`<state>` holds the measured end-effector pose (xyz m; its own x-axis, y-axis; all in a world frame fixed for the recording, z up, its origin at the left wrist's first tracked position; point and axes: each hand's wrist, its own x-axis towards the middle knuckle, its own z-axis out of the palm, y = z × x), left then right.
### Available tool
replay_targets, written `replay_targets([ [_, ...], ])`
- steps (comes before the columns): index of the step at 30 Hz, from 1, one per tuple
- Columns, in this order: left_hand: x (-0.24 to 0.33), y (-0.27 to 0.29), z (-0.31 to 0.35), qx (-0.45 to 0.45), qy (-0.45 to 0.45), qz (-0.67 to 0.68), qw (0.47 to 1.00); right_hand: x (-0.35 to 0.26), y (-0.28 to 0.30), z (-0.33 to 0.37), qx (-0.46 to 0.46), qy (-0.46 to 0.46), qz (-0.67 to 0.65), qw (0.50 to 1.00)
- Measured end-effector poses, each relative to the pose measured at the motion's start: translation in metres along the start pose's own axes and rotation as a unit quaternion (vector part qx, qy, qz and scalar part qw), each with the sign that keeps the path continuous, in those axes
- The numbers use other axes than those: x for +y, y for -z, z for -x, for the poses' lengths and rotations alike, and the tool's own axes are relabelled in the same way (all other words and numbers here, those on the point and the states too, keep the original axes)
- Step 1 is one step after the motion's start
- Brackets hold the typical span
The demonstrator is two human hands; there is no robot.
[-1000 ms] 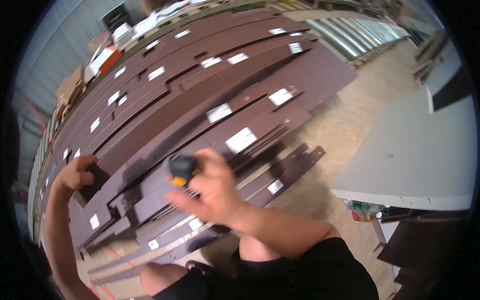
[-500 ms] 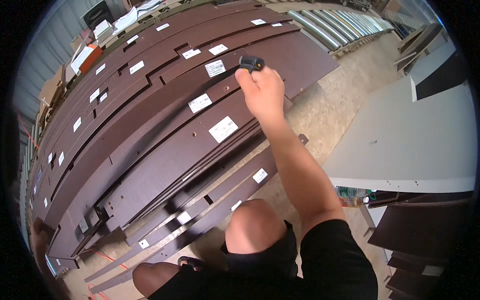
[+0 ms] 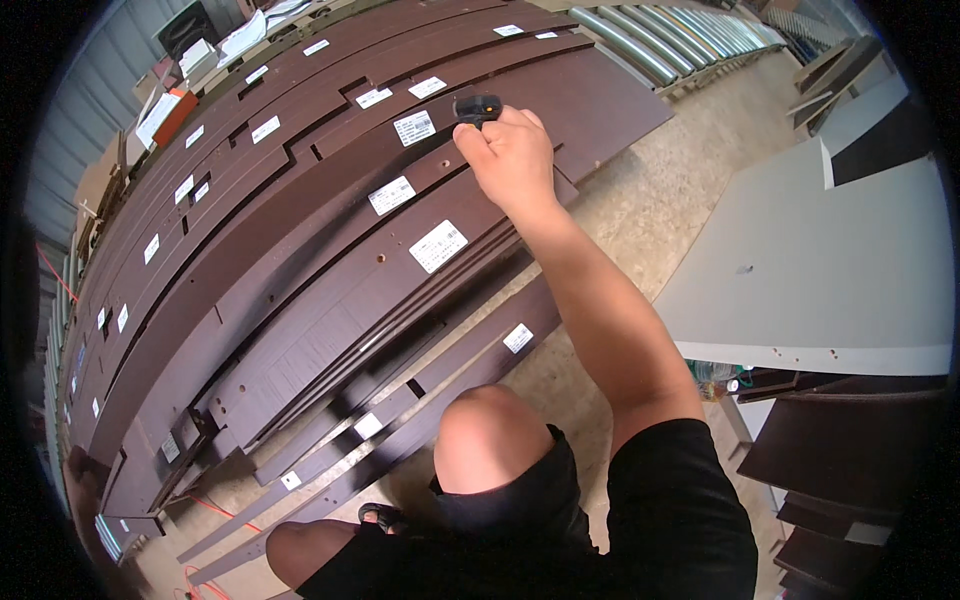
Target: Using a handheld industrial scanner to record barcodes on wooden furniture components stacked on a pallet.
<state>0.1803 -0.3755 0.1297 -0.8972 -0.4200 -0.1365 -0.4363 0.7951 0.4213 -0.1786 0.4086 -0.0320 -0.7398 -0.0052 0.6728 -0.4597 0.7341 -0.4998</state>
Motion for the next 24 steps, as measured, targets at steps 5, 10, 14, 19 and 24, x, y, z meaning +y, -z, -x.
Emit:
replay_targets([
  [5, -0.013, 0.001, 0.001, 0.052, -0.022, 0.018, 0.998, 0.005, -0.002, -0.002, 0.01, -0.025, -0.04, 0.999],
  [10, -0.02, 0.036, 0.003, -0.038, -0.021, -0.105, 0.994, 0.016, -0.009, -0.01, -0.029, -0.044, -0.017, 0.998],
  [14, 0.027, 0.012, 0.003, -0.027, 0.023, -0.117, 0.992, 0.024, -0.012, -0.011, -0.02, -0.044, 0.002, 0.999],
  [19, 0.006, 0.035, 0.022, -0.015, 0.004, -0.089, 0.996, 0.005, -0.023, -0.012, 0.001, -0.073, -0.076, 0.994],
  [24, 0.049, 0.011, 0.02, -0.017, 0.0, -0.001, 1.0, -0.016, -0.022, -0.012, -0.011, 0.043, 0.006, 0.999],
])
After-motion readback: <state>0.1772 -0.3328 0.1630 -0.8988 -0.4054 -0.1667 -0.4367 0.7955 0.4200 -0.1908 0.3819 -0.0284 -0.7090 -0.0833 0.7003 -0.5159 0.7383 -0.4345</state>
